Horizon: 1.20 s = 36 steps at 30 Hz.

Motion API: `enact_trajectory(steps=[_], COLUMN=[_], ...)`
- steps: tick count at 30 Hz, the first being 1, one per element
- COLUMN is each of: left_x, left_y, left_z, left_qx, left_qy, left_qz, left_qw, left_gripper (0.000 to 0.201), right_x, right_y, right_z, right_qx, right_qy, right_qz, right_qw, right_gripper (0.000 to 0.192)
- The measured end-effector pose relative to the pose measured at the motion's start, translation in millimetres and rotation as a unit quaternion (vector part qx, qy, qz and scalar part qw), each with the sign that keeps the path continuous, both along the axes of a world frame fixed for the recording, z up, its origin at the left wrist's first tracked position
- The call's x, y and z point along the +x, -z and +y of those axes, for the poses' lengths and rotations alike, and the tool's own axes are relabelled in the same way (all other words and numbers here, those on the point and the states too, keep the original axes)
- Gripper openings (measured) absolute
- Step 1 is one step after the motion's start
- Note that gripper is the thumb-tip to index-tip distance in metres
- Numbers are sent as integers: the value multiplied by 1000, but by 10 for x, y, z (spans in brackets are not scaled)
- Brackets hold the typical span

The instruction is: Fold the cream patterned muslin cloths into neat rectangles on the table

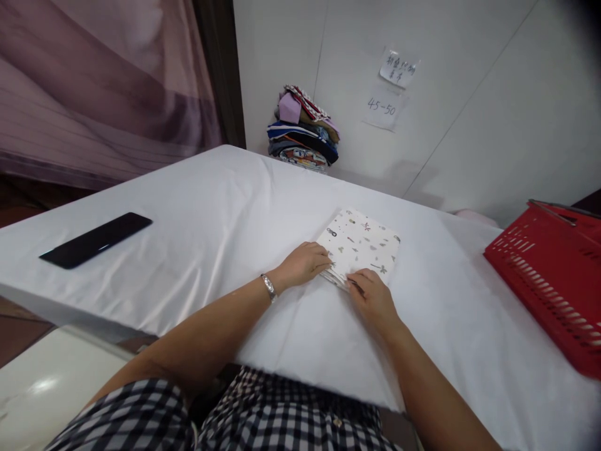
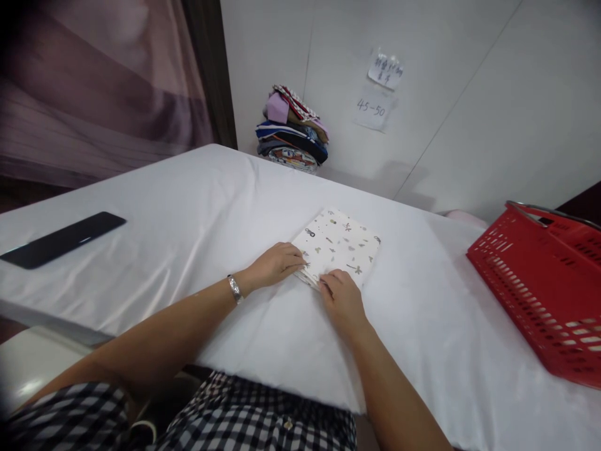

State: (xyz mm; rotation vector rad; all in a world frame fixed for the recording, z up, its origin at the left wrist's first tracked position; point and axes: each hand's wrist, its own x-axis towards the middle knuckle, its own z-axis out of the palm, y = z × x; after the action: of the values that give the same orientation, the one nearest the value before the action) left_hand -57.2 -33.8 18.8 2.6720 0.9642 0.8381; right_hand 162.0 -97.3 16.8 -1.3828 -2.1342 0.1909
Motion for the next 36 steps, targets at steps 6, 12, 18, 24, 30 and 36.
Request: enact_trajectory(steps=[6, 12, 18, 24, 30, 36], left_x=[31, 8, -59, -47, -41, 3], left_y=[4, -35, -29, -11, -10, -11], left_z=[1, -2, 26, 31, 24, 15], left_qx=[33, 45, 23, 22, 10, 43], left_qy=[-1, 9, 42, 31, 28, 8], left_qz=[-9, -8, -6, -13, -10, -8], left_qw=[999, 999, 999, 999, 1000, 999], left_gripper=[28, 26, 13, 13, 15, 22], right_x=[-16, -15, 7, -2, -29, -28], right_y=[-17, -11, 32, 42, 20, 33], right_z=[-26, -35, 2, 0, -11, -1], right_qx=[12, 75, 84, 70, 61, 95], right_qy=[9, -17, -42, -17, -8, -1], right_qz=[23, 8, -46, -12, -7, -7], right_qw=[1000, 997, 994, 997, 998, 995], right_gripper=[21, 21, 18, 19, 19, 22])
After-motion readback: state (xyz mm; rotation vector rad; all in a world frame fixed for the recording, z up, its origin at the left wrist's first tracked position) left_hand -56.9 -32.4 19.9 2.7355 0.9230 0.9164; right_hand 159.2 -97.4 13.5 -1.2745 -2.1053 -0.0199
